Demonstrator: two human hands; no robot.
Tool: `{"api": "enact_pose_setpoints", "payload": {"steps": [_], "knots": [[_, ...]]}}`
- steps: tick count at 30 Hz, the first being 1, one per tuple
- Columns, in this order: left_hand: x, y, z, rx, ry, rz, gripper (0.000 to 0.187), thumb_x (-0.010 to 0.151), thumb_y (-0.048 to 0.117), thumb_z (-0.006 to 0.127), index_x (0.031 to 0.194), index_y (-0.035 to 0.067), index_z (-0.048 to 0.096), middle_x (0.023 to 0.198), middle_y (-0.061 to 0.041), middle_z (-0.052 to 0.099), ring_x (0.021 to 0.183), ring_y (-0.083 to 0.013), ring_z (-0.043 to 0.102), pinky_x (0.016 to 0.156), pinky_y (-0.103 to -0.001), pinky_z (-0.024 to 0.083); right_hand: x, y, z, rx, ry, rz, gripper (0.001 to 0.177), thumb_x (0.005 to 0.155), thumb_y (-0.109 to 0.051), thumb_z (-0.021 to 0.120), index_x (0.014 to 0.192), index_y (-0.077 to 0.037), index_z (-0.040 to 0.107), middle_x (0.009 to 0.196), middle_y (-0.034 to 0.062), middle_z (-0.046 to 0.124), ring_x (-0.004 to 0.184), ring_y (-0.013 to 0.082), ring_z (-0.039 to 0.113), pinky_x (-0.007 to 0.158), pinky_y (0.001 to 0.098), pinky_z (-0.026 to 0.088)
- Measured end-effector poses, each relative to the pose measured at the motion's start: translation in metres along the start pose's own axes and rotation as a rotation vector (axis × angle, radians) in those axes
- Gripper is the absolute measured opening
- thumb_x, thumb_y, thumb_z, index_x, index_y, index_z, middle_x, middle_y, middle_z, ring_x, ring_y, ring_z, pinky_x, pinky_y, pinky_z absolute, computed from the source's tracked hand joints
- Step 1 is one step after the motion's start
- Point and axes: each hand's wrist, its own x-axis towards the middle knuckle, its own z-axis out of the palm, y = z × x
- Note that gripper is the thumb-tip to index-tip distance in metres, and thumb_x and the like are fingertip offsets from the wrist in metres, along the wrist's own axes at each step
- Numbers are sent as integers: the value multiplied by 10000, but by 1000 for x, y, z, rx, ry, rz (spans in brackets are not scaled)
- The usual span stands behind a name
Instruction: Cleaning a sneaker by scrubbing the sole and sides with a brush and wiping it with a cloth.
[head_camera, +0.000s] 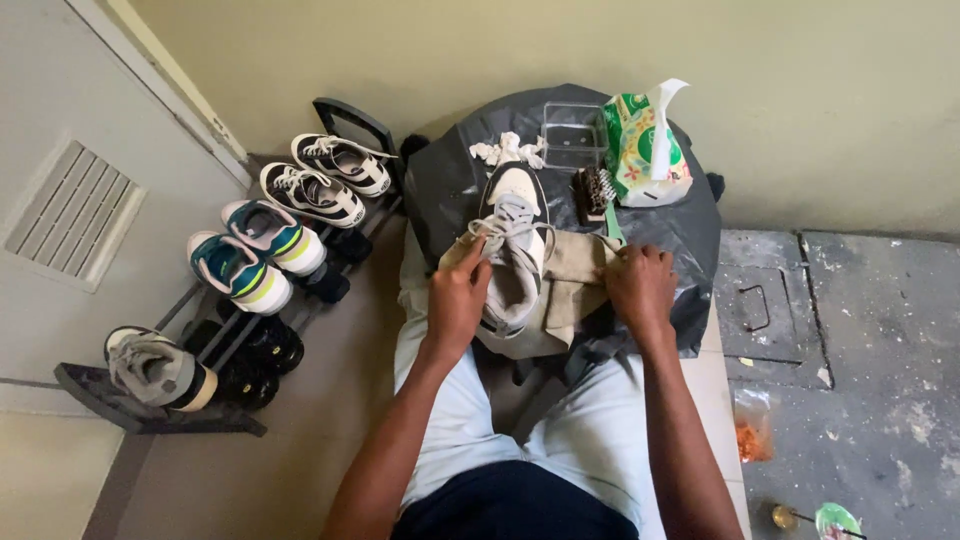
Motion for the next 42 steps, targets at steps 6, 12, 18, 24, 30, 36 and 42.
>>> {"api": "enact_pose_setpoints", "payload": {"steps": [6,12,18,24,30,36,42], "knots": [[-3,-17,7,-34,38,24,359,1024,77,591,1376,17,631,875,-283,734,558,-288,701,378,-359,478,81,93,108,196,-100,222,160,879,-313,658,808,-237,781,682,102,695,741,430,717,584,546,532],[5,-29,5,-117,13,-21,357,1036,85,577,1379,-10,612,751,-253,718,472,-186,621,377,-351,419,87,46,-15,169,249,39,227,1058,-167,706,1154,37,723,933,203,675,907,411,691,751,499,557],[7,-36,1,-112,20,-30,347,1051,102,576,1375,-17,611,701,-207,709,428,-131,562,358,-302,404,-7,46,-12,339,-264,255,188,969,-204,666,1049,-101,801,829,151,763,827,386,735,719,515,540],[4,-24,8,-74,20,-39,351,1030,88,606,1369,-2,629,768,-243,729,464,-211,622,375,-347,417,-17,16,22,169,-155,398,246,890,-312,763,1012,-101,793,953,141,744,991,415,714,774,585,600],[6,-23,12,-98,2,-61,348,1057,107,564,1376,-21,616,764,-242,725,463,-159,589,390,-329,406,-22,24,23,342,-84,326,297,916,-244,668,1018,15,771,915,259,747,966,512,691,757,651,533],[8,-25,15,-64,-17,-61,355,1053,93,571,1394,-2,599,821,-251,731,527,-239,662,373,-335,470,-78,15,-45,485,-158,573,252,974,-197,648,1029,17,768,897,263,731,863,440,701,750,488,550],[14,-23,15,-54,74,55,370,982,71,639,1337,-33,639,935,-175,773,638,-182,681,544,-354,525,-124,23,-72,217,-490,555,233,843,-253,628,801,-71,768,771,94,757,768,230,661,701,383,448]]}}
